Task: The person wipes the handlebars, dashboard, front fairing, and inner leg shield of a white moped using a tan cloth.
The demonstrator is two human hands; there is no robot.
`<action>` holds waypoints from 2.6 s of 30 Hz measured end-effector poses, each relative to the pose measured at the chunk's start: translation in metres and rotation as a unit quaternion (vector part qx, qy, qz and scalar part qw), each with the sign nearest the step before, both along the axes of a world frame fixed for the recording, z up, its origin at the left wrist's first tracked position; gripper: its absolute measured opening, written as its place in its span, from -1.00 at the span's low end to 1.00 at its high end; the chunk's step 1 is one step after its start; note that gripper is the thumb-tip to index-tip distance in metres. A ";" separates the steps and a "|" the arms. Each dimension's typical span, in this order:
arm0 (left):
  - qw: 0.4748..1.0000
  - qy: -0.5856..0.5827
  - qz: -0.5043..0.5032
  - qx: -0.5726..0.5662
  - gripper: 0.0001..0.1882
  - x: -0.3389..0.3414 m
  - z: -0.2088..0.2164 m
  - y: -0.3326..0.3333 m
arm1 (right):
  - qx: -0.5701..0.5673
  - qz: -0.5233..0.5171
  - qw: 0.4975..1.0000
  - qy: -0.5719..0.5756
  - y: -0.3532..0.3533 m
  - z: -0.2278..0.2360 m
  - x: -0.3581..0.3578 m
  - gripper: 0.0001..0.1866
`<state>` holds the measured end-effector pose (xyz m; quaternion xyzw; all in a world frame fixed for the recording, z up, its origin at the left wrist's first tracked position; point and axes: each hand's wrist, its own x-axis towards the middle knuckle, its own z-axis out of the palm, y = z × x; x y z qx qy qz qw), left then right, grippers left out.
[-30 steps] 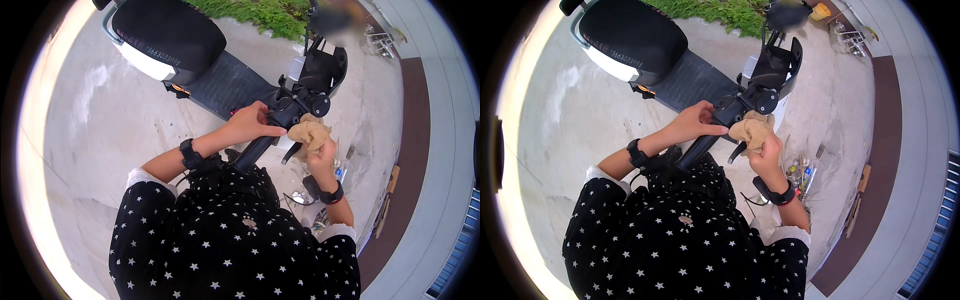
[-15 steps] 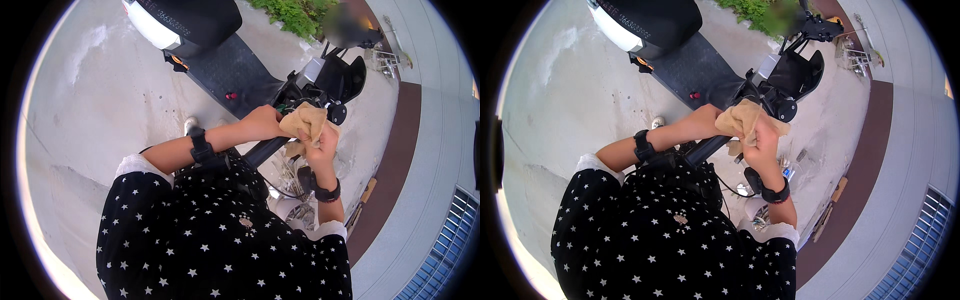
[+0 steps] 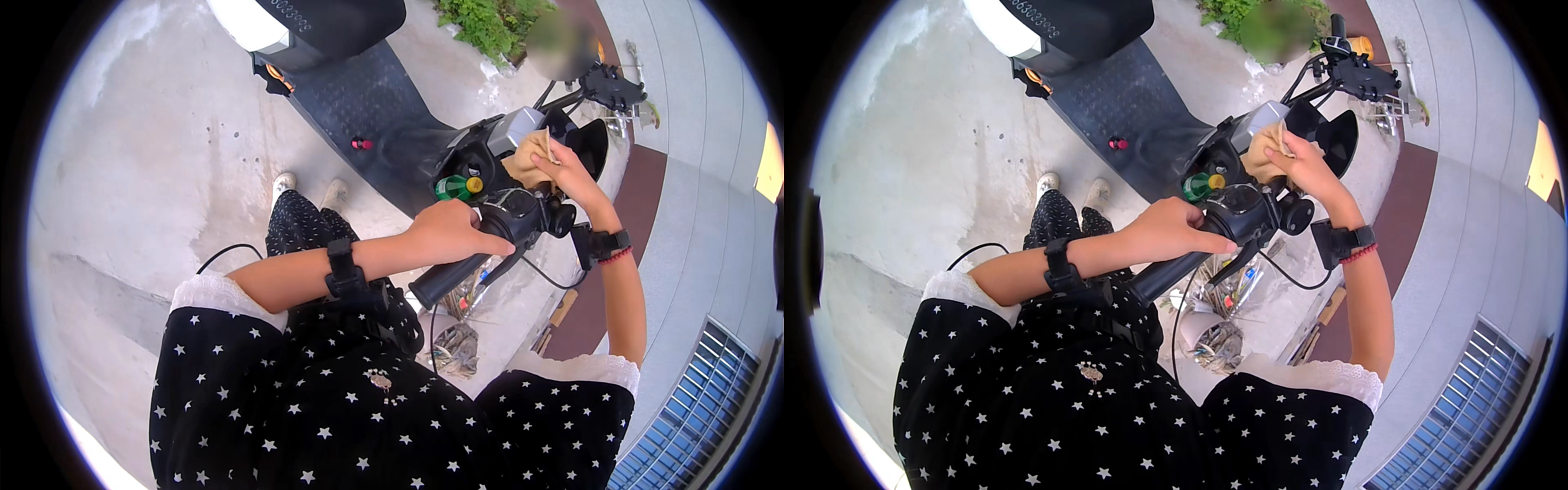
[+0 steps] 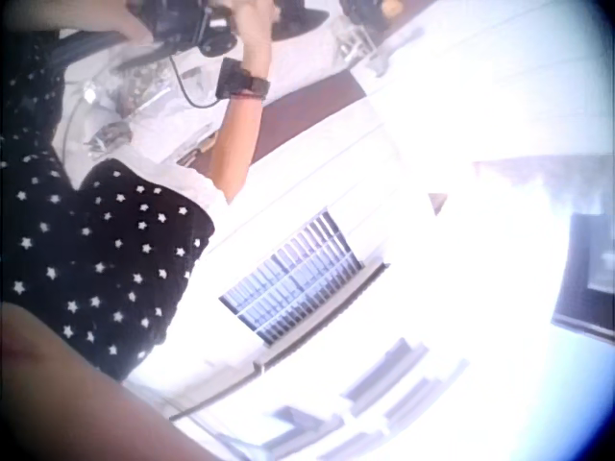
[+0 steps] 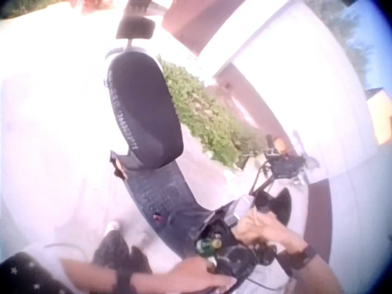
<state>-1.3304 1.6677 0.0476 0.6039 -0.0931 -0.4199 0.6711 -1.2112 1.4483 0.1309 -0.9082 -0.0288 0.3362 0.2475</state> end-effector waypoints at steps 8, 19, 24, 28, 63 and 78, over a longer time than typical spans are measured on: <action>1.000 0.016 0.008 0.006 -0.31 0.001 0.004 0.005 | -0.073 0.032 0.996 -0.047 0.058 0.011 -0.027 -0.78; 0.973 -0.111 0.195 0.063 -0.28 0.029 -0.033 0.035 | -0.169 0.058 0.932 -0.317 0.110 0.028 -0.094 -0.78; 0.876 -0.337 0.266 -0.222 -0.37 0.050 -0.050 0.010 | -0.142 0.298 0.944 -0.029 0.132 0.016 -0.028 -0.73; 0.942 -0.092 0.078 -0.312 -0.49 0.031 -0.059 0.009 | -0.075 0.279 0.952 0.104 0.136 0.023 -0.028 -0.72; 0.958 -0.259 -0.074 -0.102 -0.16 0.008 0.087 0.054 | 0.367 -0.084 0.921 -0.101 0.064 0.075 -0.164 -0.41; 0.650 -0.729 0.212 0.041 -0.74 0.217 0.077 -0.037 | 0.212 -0.064 0.950 -0.222 -0.028 0.084 0.044 -0.70</action>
